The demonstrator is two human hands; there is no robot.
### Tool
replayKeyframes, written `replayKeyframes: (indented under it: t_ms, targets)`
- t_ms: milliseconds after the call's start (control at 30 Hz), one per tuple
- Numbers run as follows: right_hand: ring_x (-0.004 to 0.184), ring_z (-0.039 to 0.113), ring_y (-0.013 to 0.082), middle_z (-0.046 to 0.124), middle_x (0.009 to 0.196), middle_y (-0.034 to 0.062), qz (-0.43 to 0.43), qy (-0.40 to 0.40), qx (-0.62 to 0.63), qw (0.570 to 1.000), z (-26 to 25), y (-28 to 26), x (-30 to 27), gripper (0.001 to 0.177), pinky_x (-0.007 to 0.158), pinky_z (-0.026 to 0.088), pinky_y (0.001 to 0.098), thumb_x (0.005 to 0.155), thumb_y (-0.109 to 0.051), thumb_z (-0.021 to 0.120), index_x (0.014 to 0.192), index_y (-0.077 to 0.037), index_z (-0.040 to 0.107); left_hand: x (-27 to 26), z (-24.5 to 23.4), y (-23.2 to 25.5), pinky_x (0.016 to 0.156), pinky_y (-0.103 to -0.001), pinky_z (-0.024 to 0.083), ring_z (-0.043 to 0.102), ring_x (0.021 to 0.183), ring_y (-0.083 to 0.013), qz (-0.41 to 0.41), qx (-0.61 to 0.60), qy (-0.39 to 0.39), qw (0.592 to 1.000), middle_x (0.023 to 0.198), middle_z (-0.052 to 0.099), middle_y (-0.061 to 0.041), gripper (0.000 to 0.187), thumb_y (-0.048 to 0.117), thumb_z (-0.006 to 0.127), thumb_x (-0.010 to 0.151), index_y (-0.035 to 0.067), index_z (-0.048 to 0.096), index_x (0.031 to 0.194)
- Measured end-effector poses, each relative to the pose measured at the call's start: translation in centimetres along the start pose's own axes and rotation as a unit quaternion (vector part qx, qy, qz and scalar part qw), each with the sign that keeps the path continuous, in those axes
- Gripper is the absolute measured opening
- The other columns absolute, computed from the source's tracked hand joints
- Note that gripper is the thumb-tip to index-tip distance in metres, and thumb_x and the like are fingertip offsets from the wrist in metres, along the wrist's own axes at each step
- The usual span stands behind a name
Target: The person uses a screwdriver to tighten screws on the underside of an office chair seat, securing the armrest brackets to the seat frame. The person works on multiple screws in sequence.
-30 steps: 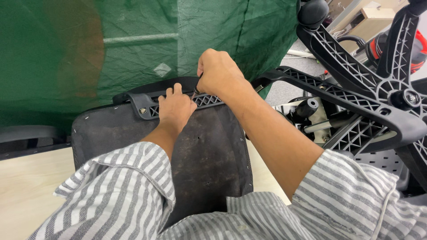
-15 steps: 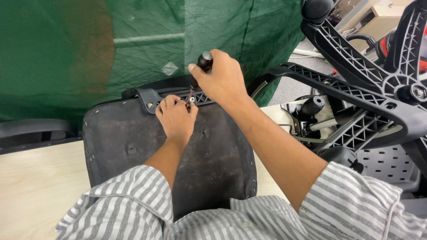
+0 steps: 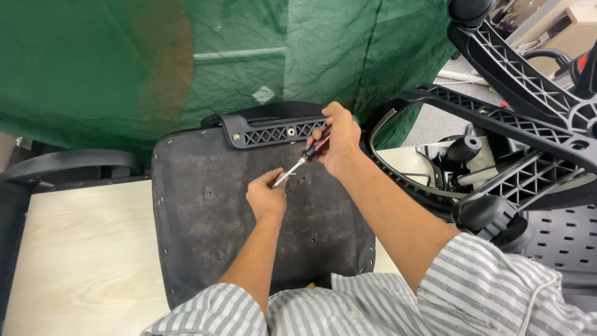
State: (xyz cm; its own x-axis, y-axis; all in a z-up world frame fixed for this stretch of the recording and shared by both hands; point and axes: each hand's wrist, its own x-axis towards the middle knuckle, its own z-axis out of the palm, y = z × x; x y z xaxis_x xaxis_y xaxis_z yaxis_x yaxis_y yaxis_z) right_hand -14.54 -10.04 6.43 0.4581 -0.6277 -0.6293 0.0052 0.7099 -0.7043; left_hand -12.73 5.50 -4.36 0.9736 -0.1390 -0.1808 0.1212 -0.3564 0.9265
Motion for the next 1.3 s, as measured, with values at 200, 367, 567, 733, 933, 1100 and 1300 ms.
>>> replayKeyframes:
  t_ms: [200,367,567,733,933,1100,1300]
  targets:
    - [0.047,0.036,0.0167,0.038,0.057,0.0010,0.080,0.034,0.132,0.987,-4.7,2.9,2.7,0.024,0.049,0.034,0.0368,0.078,-0.021,0.068,0.079,-0.015,0.045,-2.2,-1.9,0.7,0.062,-0.031,0.056,0.066,0.062,-0.0133,-0.138,-0.037,-0.004,0.990,0.087,0.079,-0.005,0.027,0.016,0.078,0.085,0.011,0.080,0.112]
    - [0.050,0.046,0.0122,0.063,0.073,0.0025,0.172,-0.041,-0.217,0.960,-8.7,5.7,3.0,0.016,0.051,0.038,0.0360,0.086,-0.021,0.072,0.085,-0.009,0.062,-3.5,-1.2,1.5,0.067,-0.030,0.056,0.068,0.064,-0.0133,-0.122,-0.052,-0.003,0.991,0.090,0.080,-0.008,0.030,0.018,0.081,0.083,0.009,0.080,0.111]
    - [0.051,0.050,0.0124,0.072,0.082,0.0043,0.164,-0.082,-0.318,0.930,-10.5,7.1,1.4,0.015,0.050,0.039,0.0357,0.086,-0.021,0.074,0.091,-0.007,0.071,-6.3,1.0,1.2,0.079,-0.031,0.056,0.072,0.082,-0.0144,-0.020,-0.028,-0.037,0.999,0.097,0.079,-0.010,0.028,0.020,0.079,0.085,0.007,0.081,0.110]
    - [0.051,0.048,0.0115,0.069,0.080,0.0054,0.160,-0.113,-0.245,0.950,-12.4,6.6,0.5,0.016,0.047,0.041,0.0336,0.086,-0.017,0.073,0.091,-0.003,0.068,-8.8,2.2,1.2,0.080,-0.032,0.057,0.075,0.084,-0.0164,-0.021,0.008,-0.026,0.999,0.097,0.080,-0.012,0.028,0.020,0.078,0.086,0.008,0.079,0.110]
    - [0.054,0.048,0.0109,0.074,0.086,0.0053,0.129,-0.097,-0.290,0.943,-14.2,6.0,0.6,0.013,0.049,0.040,0.0334,0.086,-0.016,0.074,0.091,-0.005,0.068,-11.3,3.5,1.6,0.074,-0.033,0.056,0.072,0.076,-0.0167,-0.025,0.019,-0.013,0.999,0.090,0.080,-0.011,0.028,0.020,0.076,0.087,0.008,0.079,0.112]
    - [0.056,0.048,0.0102,0.075,0.089,0.0021,0.157,-0.136,-0.276,0.939,-15.6,6.1,0.4,0.012,0.050,0.042,0.0328,0.085,-0.015,0.075,0.094,-0.006,0.073,-12.7,3.6,1.9,0.075,-0.031,0.056,0.072,0.076,-0.0153,-0.039,0.014,0.001,0.999,0.089,0.080,-0.011,0.029,0.017,0.075,0.087,0.006,0.078,0.114]
    - [0.054,0.048,0.0109,0.074,0.079,0.0024,0.105,-0.111,-0.359,0.921,-15.9,6.0,0.0,0.022,0.049,0.038,0.0347,0.089,-0.025,0.075,0.090,-0.003,0.071,-14.4,3.9,2.0,0.074,-0.029,0.056,0.073,0.077,-0.0120,-0.001,-0.022,-0.005,1.000,0.090,0.080,-0.008,0.030,0.015,0.073,0.085,0.003,0.077,0.112]
